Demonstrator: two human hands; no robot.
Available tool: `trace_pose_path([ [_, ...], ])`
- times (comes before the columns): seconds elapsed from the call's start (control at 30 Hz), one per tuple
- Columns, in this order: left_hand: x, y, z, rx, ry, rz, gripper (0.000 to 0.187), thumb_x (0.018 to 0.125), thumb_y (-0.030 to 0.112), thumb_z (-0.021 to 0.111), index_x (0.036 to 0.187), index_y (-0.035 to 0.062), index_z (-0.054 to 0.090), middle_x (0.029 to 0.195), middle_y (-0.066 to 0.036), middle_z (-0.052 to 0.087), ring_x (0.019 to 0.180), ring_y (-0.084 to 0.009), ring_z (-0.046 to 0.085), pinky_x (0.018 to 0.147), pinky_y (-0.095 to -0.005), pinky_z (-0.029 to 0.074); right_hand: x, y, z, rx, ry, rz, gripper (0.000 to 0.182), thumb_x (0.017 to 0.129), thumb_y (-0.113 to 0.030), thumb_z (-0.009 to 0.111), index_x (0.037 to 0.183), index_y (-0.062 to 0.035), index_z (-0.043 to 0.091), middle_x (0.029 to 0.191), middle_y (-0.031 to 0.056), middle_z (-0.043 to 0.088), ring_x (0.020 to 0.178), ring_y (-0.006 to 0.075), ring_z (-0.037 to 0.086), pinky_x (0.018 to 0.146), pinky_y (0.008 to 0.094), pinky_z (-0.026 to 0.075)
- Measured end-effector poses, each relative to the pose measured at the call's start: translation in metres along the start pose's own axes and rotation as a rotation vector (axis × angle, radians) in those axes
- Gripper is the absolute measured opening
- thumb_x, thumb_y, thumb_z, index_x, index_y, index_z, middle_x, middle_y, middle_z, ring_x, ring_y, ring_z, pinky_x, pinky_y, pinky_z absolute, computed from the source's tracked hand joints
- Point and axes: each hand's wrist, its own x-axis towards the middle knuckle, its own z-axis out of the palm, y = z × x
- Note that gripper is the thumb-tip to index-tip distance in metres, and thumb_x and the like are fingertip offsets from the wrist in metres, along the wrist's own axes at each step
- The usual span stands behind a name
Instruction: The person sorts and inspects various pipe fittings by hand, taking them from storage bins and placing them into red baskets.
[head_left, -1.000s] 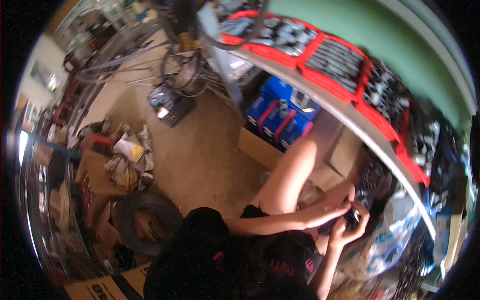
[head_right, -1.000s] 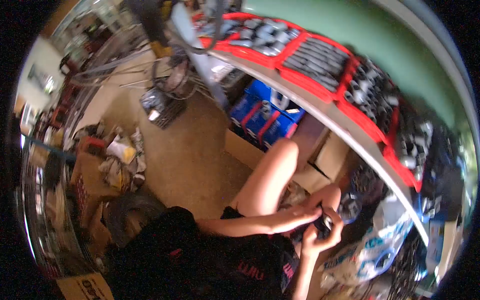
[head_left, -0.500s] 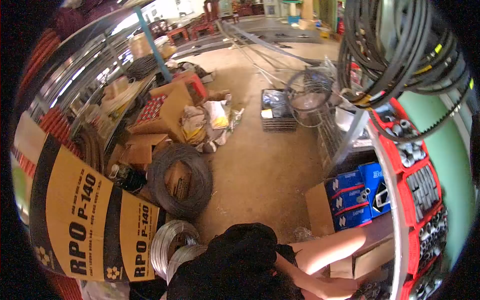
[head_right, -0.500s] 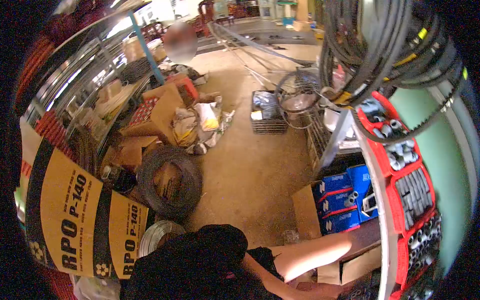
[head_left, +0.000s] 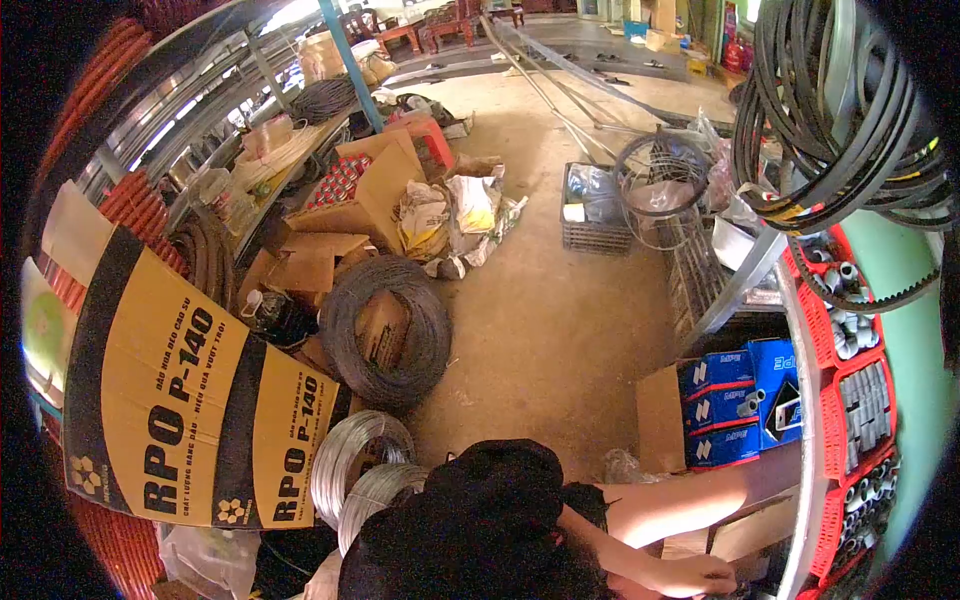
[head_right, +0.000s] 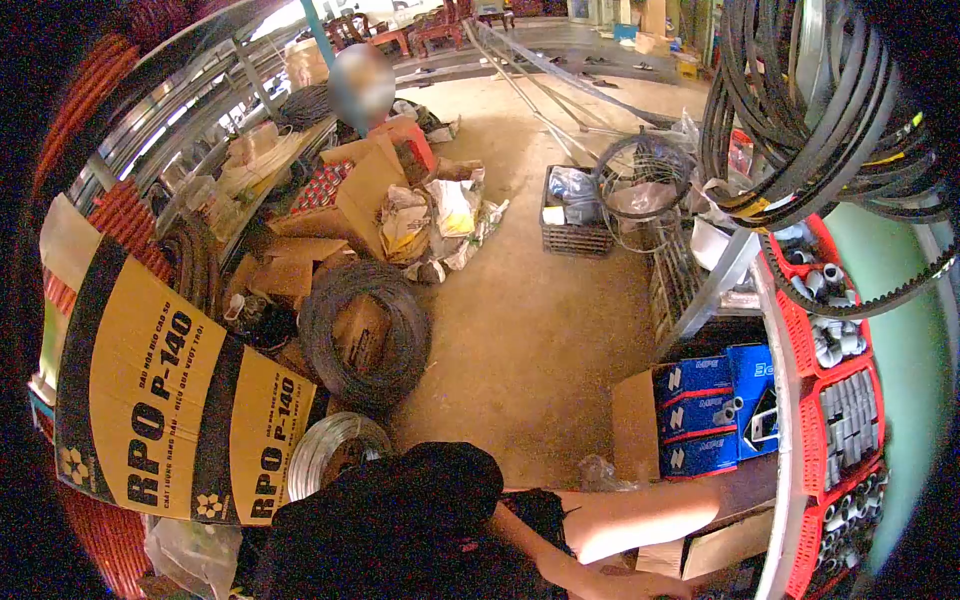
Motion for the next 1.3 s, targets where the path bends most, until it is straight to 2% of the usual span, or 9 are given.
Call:
trace_pose_path([
  [0.1,-0.017,0.055,-0.042,-0.390,-0.319,-0.127,0.025,0.087,0.024,0.048,0.094,0.0000,0.053,0.086,-0.009,0.055,0.076,-0.0170,0.051,0.071,-0.0306,0.044,-0.001,-0.014,0.007,0.028,-0.080,-0.035,0.051,0.083,-0.045,0.053,0.097,0.0046,0.053,0.095,0.0203,0.056,0.081,0.0317,0.059,0.072,0.0440,0.050],
  [0.23,-0.006,-0.044,0.015,-0.084,-0.098,0.267,0.028,0.088,0.033,0.049,0.097,0.0065,0.048,0.072,0.000,0.051,0.070,-0.0145,0.052,0.065,-0.0256,0.043,0.006,-0.031,0.003,-0.101,-0.110,0.147,0.036,0.077,-0.027,0.053,0.099,0.0022,0.052,0.091,0.0128,0.055,0.082,0.0250,0.054,0.077,0.0386,0.044],
  [0.33,-0.011,0.032,-0.044,-0.317,-0.435,-0.376,0.030,0.088,0.036,0.051,0.098,0.0081,0.045,0.069,0.001,0.050,0.056,-0.0098,0.049,0.049,-0.0231,0.041,0.012,-0.018,-0.008,-0.021,-0.051,0.460,0.035,0.078,-0.026,0.053,0.100,0.0021,0.053,0.094,0.0132,0.055,0.087,0.0250,0.052,0.081,0.0404,0.041],
  [0.47,-0.011,0.003,-0.051,-0.581,-0.268,-0.454,0.031,0.089,0.034,0.049,0.105,0.0070,0.046,0.070,0.002,0.051,0.052,-0.0069,0.047,0.046,-0.0191,0.039,0.003,-0.036,-0.018,-0.048,0.017,0.395,0.032,0.078,-0.018,0.053,0.104,0.0007,0.050,0.102,0.0139,0.053,0.101,0.0265,0.048,0.091,0.0425,0.036],
  [0.63,-0.015,-0.017,-0.045,-1.148,-0.130,-0.880,0.031,0.089,0.024,0.048,0.109,0.0007,0.048,0.108,-0.007,0.052,0.098,-0.0143,0.052,0.087,-0.0266,0.042,0.022,-0.057,0.012,-0.144,-0.437,-0.056,0.032,0.069,-0.012,0.064,0.098,-0.0072,0.053,0.104,0.0158,0.054,0.096,0.0307,0.053,0.085,0.0427,0.041],
  [0.8,-0.003,-0.035,-0.066,-0.294,-0.259,-0.273,0.019,0.090,0.011,0.042,0.106,0.0020,0.047,0.096,-0.003,0.049,0.093,-0.0105,0.049,0.082,-0.0223,0.040,0.022,-0.039,0.035,-0.002,-0.304,0.060,0.036,0.061,-0.008,0.067,0.097,-0.0084,0.060,0.093,0.0122,0.058,0.081,0.0264,0.061,0.068,0.0327,0.050],
  [1.03,-0.002,-0.037,-0.090,-0.097,-0.452,-0.412,0.045,0.092,0.043,0.034,0.115,0.0051,0.035,0.098,-0.008,0.048,0.084,-0.0157,0.051,0.073,-0.0289,0.043,0.027,-0.005,0.004,-0.162,-0.270,0.438,0.039,0.058,0.003,0.055,0.096,-0.0066,0.057,0.086,0.0129,0.058,0.084,0.0273,0.058,0.073,0.0339,0.047],
  [1.2,0.076,-0.059,-0.145,-0.334,0.189,-0.597,0.040,0.088,0.048,0.042,0.087,0.0087,0.044,0.069,-0.005,0.049,0.060,-0.0150,0.046,0.051,-0.0250,0.038,-0.008,0.028,-0.053,0.051,0.164,0.778,0.030,0.073,0.004,0.042,0.100,0.0010,0.053,0.090,0.0091,0.057,0.071,0.0146,0.056,0.066,0.0244,0.045],
  [1.3,0.137,-0.105,-0.215,-0.500,0.488,-0.649,0.013,0.080,0.018,0.053,0.082,0.0075,0.046,0.072,-0.009,0.052,0.063,-0.0199,0.054,0.058,-0.0310,0.050,-0.022,0.032,-0.082,0.022,0.285,0.853,0.025,0.078,0.003,0.044,0.100,0.0007,0.053,0.089,0.0076,0.056,0.069,0.0118,0.054,0.064,0.0230,0.045],
])
